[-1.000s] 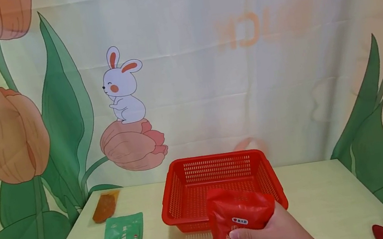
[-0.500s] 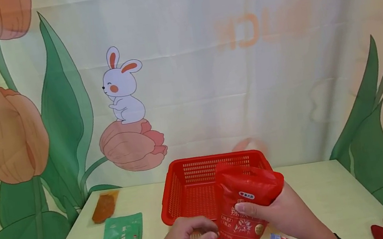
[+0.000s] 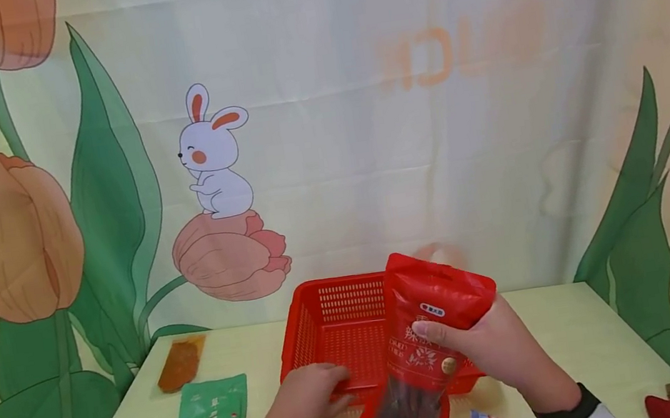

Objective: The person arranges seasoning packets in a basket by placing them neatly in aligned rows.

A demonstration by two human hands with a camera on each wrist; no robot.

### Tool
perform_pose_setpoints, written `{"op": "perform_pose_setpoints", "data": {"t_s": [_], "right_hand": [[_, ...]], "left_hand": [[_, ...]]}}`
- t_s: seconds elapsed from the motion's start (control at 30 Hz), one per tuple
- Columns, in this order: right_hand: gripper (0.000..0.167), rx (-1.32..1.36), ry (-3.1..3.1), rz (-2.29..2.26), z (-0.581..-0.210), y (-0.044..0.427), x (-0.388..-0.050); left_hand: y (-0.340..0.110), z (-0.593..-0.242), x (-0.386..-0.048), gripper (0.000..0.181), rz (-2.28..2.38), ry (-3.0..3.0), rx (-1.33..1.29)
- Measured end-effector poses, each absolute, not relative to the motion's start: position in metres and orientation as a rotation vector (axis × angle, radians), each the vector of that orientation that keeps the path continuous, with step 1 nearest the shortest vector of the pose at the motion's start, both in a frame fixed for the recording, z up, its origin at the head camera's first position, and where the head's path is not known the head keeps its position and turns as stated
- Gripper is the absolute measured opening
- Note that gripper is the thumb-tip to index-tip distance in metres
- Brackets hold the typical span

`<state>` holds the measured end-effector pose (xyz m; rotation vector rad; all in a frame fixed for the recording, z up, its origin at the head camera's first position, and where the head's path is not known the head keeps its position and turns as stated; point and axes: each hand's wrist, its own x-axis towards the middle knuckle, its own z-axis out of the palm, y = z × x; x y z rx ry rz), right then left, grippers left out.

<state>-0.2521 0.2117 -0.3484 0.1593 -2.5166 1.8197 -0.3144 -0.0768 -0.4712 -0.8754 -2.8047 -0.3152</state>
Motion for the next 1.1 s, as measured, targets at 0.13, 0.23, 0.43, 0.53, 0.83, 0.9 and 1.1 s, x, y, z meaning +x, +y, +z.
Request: {"op": "perform_pose_setpoints", "data": {"t_s": [0.13,0.23,0.43,0.53,0.83,0.9,1.1], "right_hand": [[0.078,0.217,-2.483,1.744,-0.346,0.214,-0.266],[0.08,0.232,-2.471,1.686,-0.345,0.215,-0.276],[0.084,0.189,-2.486,1.565,-0.348,0.218,-0.295],[0.084,0.132,-2.483,1.525,-0.352,0.22,-0.305],[0.076,-0.026,-2.431,1.431,-0.366,0.224,-0.337],[0.071,-0.039,-2.438,1.37,-0.37,0.224,-0.344],[0.053,-0.067,-2.458,1.325,-0.383,0.225,-0.362]], "left_hand": [[-0.076,-0.479,-0.318,0.021,-0.285,-2.821,-0.794],[-0.075,-0.48,-0.319,0.021,-0.271,-2.832,-0.757],[-0.074,-0.481,-0.318,0.022,-0.206,-2.831,-0.75],[-0.074,-0.481,-0.318,0.021,-0.2,-2.812,-0.754],[-0.076,-0.487,-0.322,0.022,-0.219,-2.782,-0.755],[-0.077,-0.487,-0.323,0.023,-0.221,-2.782,-0.751],[-0.075,-0.486,-0.323,0.023,-0.224,-2.788,-0.755]]}}
